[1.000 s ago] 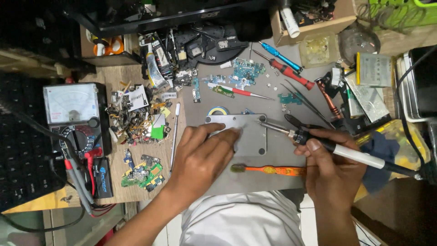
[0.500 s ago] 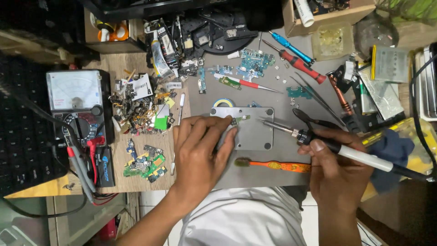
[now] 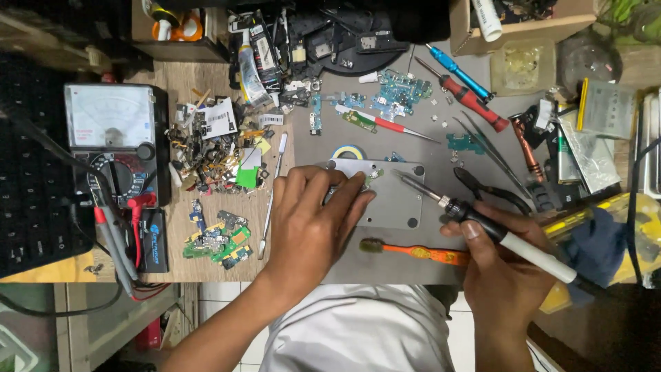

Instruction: Soldering a small electronic component onto a circuit board using tweezers and a soldering iron.

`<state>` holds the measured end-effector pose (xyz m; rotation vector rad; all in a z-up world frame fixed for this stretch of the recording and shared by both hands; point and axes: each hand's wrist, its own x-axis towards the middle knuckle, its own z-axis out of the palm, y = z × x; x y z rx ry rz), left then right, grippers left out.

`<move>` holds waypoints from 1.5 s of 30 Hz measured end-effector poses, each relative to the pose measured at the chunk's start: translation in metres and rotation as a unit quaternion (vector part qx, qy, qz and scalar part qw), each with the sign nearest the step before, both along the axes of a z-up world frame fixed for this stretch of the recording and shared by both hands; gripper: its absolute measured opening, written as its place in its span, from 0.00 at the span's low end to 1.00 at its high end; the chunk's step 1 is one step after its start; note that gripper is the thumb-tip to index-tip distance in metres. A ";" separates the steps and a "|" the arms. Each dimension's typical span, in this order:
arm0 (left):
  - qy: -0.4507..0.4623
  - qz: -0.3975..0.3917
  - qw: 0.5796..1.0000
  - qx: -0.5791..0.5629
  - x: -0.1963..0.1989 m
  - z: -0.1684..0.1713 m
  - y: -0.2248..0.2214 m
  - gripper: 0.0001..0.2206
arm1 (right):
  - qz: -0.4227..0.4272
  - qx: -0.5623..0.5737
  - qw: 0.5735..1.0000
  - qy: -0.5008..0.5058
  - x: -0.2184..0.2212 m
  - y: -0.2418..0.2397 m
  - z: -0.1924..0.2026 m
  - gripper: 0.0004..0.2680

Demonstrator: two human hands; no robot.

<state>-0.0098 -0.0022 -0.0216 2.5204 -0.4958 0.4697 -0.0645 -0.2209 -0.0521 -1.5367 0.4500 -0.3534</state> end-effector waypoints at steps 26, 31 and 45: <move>-0.015 -0.002 0.999 -0.031 0.003 -0.003 0.000 0.09 | 0.050 -0.010 0.999 0.020 0.008 0.013 0.024 0.07; -0.018 0.003 0.999 -0.033 0.002 -0.006 -0.001 0.10 | 0.035 -0.026 0.999 0.030 0.011 0.016 0.021 0.05; -0.016 0.007 0.999 -0.036 0.002 -0.008 -0.001 0.10 | 0.019 -0.019 0.999 0.045 0.013 0.016 0.017 0.06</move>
